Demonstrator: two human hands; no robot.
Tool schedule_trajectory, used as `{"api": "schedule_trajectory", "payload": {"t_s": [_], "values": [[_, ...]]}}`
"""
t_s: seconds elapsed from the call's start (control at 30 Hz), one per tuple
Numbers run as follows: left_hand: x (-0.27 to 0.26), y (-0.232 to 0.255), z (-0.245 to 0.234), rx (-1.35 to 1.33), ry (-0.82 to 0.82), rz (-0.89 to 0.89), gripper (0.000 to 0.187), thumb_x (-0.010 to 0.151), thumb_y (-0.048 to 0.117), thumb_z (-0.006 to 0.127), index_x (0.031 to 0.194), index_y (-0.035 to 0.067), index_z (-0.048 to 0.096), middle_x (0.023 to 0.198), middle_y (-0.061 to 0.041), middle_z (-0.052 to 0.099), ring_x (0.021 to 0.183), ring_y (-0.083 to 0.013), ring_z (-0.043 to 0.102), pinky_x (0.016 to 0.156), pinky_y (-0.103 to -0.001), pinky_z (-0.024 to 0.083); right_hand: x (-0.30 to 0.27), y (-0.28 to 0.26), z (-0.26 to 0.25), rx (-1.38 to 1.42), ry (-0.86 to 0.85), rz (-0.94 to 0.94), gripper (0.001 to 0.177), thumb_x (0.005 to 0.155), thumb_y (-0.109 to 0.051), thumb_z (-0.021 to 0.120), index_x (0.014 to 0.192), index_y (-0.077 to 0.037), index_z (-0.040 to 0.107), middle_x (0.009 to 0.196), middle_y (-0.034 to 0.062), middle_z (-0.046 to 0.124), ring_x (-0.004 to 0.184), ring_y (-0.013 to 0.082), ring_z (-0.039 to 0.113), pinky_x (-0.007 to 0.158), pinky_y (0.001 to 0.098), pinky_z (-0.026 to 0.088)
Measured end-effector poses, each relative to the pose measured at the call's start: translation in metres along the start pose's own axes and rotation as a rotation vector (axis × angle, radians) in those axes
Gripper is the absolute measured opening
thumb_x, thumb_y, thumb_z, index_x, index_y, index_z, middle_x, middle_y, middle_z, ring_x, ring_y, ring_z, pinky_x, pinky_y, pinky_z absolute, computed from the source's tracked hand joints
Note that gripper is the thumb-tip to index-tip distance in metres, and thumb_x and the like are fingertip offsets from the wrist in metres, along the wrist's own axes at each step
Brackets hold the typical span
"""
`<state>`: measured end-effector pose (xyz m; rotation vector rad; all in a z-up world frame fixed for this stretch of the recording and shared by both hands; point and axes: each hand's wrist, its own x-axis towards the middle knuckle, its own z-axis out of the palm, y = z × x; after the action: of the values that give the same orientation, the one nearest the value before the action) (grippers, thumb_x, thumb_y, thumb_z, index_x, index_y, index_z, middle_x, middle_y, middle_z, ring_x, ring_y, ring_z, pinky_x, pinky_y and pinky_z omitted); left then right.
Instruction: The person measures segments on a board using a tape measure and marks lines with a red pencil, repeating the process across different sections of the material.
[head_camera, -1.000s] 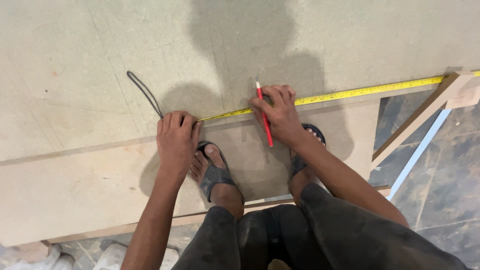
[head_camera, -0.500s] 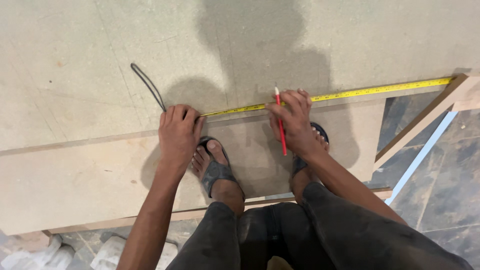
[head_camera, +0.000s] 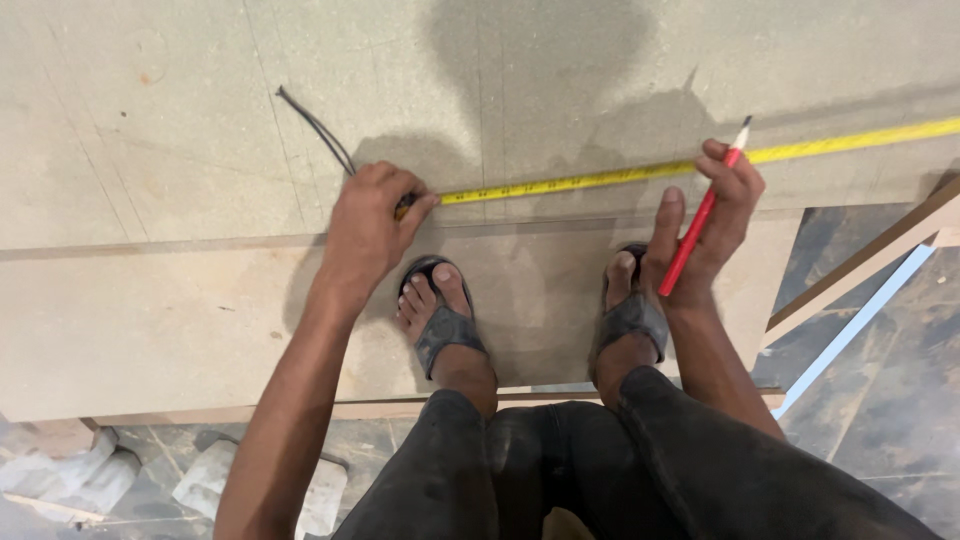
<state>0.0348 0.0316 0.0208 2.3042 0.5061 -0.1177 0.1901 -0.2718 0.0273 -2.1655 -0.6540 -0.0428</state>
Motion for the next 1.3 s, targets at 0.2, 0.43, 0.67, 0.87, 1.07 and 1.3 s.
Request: {"api": "schedule_trajectory", "payload": {"t_s": [0.2,0.43,0.67,0.87,1.07,1.3], "values": [[0.008,0.001,-0.007,-0.026,0.066,0.024,0.014,0.09,0.013,0.08,0.095,0.001,0.075,0.09,-0.015,0.067,0.084,-0.0328,0.064,0.077,-0.045,0.052,0.006,-0.004,0.004,0.049,-0.004,-0.017,0.03,0.109,-0.002,0.061,0.138,-0.002,0.052,0.139,0.0192,0.053,0.135,0.0311,0.053,0.119,0.0422,0.042],[0.006,-0.012,0.002,0.167,0.124,0.078,0.014,0.091,0.016,0.079,0.096,0.004,0.075,0.094,-0.011,0.067,0.092,-0.0304,0.062,0.087,-0.043,0.05,0.005,-0.004,0.021,0.056,-0.099,-0.079,0.028,0.102,0.001,0.063,0.129,-0.002,0.058,0.135,0.0193,0.057,0.128,0.0329,0.055,0.11,0.0431,0.047],[0.005,-0.024,0.012,0.293,0.151,0.164,0.015,0.092,0.019,0.079,0.097,0.007,0.073,0.097,-0.008,0.063,0.097,-0.0277,0.06,0.086,-0.041,0.047,0.012,-0.001,0.045,0.011,-0.319,-0.219,0.036,0.095,0.007,0.072,0.127,-0.006,0.062,0.135,0.0159,0.059,0.129,0.0356,0.054,0.109,0.0444,0.046],[0.004,-0.026,0.012,0.316,0.137,0.16,0.017,0.093,0.022,0.08,0.097,0.008,0.072,0.097,-0.007,0.062,0.095,-0.0268,0.059,0.086,-0.041,0.046,0.023,0.007,0.056,-0.109,-0.369,-0.25,0.036,0.093,-0.001,0.081,0.125,-0.007,0.066,0.126,0.0147,0.058,0.121,0.0349,0.052,0.109,0.048,0.037],[0.0,-0.028,0.012,0.347,0.136,0.177,0.02,0.091,0.024,0.081,0.1,0.009,0.07,0.099,-0.006,0.06,0.096,-0.0248,0.057,0.088,-0.039,0.046,0.017,0.018,0.059,-0.112,-0.39,-0.253,0.023,0.097,-0.001,0.083,0.115,-0.01,0.072,0.114,0.006,0.061,0.113,0.0276,0.053,0.104,0.0439,0.036],[-0.001,-0.028,0.027,0.35,0.137,0.214,0.023,0.089,0.023,0.083,0.102,0.01,0.069,0.1,-0.005,0.06,0.097,-0.0237,0.056,0.088,-0.039,0.044,0.011,0.025,0.067,-0.164,-0.367,-0.273,0.023,0.095,-0.002,0.083,0.113,-0.012,0.073,0.115,0.0051,0.061,0.114,0.0262,0.052,0.106,0.0442,0.033]]}}
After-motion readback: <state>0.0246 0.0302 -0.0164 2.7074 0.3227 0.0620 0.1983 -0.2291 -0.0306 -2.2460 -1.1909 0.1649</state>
